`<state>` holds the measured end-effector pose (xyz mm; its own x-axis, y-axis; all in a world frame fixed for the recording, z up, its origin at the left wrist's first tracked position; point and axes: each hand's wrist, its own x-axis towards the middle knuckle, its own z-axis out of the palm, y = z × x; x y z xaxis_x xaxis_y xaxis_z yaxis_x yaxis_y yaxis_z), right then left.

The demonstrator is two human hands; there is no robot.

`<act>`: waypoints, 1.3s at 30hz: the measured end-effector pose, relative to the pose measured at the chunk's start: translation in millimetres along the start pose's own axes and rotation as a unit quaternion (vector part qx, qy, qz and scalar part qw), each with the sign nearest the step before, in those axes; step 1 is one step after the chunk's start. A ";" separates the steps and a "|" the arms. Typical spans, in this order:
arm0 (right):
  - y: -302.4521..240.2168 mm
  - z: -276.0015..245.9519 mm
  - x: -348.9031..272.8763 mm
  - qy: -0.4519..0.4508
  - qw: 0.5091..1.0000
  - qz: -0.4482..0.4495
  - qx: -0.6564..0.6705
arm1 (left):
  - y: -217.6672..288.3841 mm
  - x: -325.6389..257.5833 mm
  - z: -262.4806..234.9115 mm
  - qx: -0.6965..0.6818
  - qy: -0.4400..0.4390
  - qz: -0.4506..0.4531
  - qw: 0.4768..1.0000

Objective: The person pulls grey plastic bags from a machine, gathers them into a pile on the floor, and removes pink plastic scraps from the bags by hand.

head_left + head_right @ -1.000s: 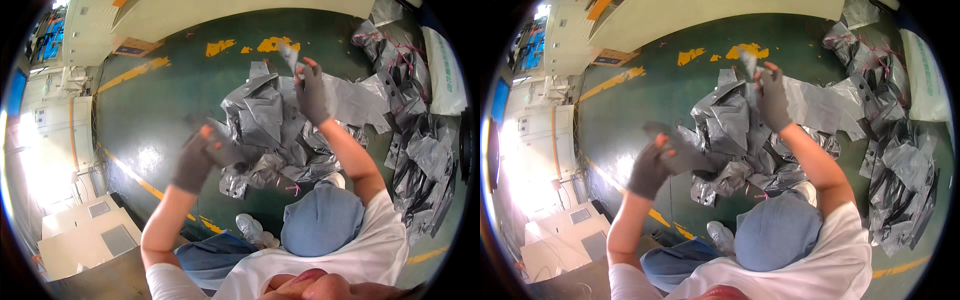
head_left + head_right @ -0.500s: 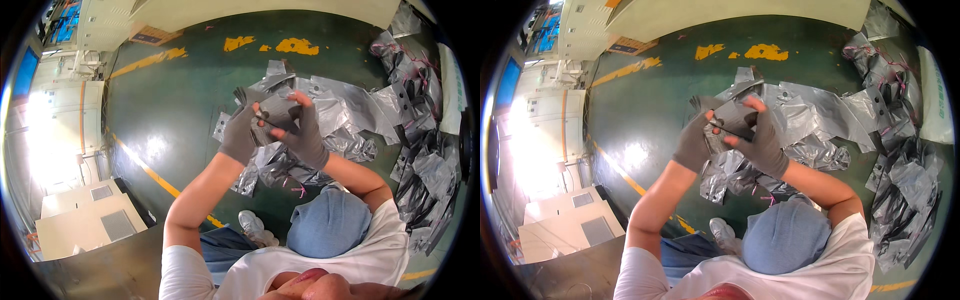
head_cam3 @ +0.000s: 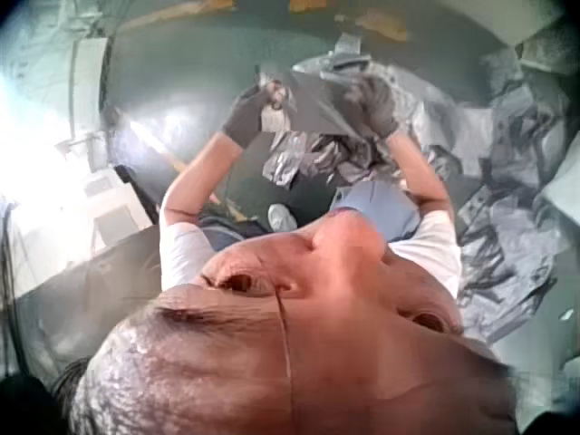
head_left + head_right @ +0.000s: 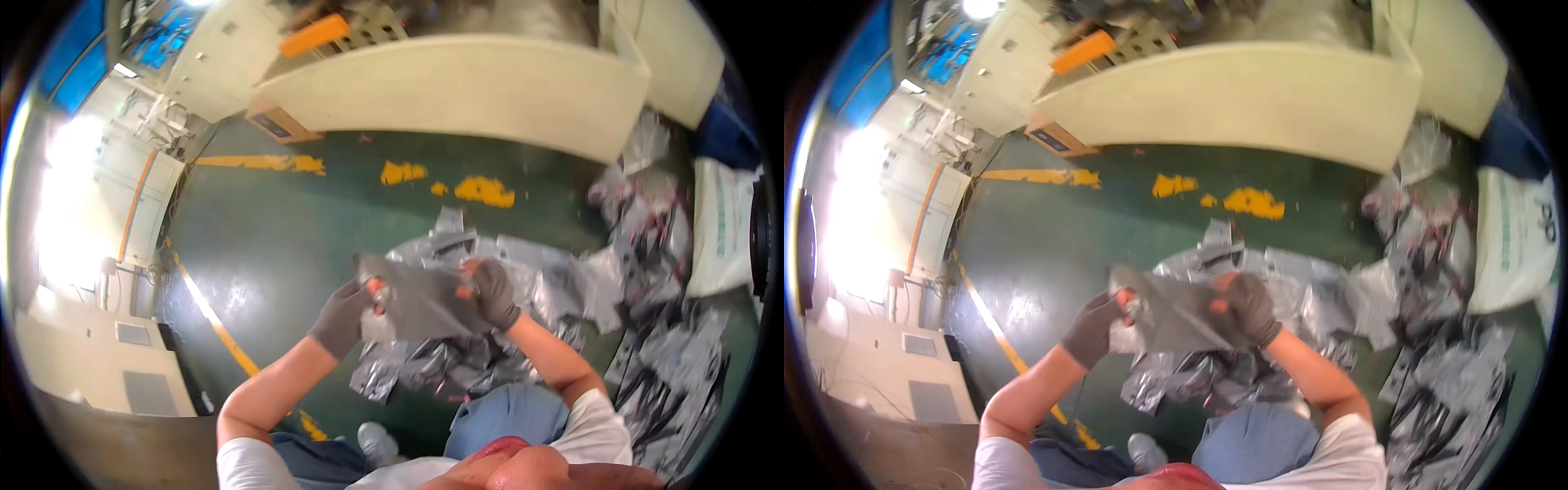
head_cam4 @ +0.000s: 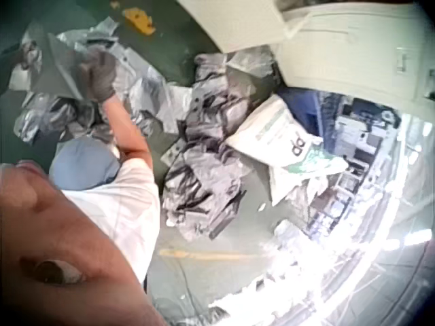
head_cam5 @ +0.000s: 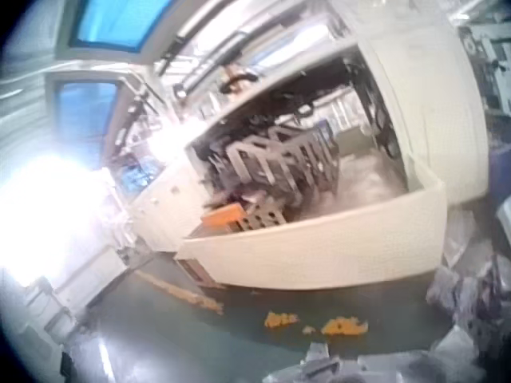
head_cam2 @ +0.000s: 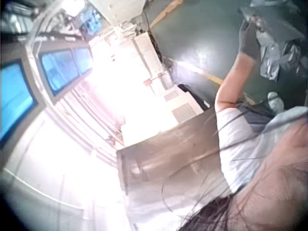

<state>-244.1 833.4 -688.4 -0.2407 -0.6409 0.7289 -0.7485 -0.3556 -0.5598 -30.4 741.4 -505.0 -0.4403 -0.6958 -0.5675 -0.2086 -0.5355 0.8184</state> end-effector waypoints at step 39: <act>71.5 -44.7 -53.3 -0.283 0.870 0.277 -0.294 | 19.4 -65.3 -17.6 0.042 0.159 0.120 0.979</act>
<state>-312.4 872.5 -749.8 -0.4466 -0.8947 0.0080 -0.8412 0.4168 -0.3445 9.6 767.9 -453.7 -0.1945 -0.9175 -0.3469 -0.2087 -0.3068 0.9286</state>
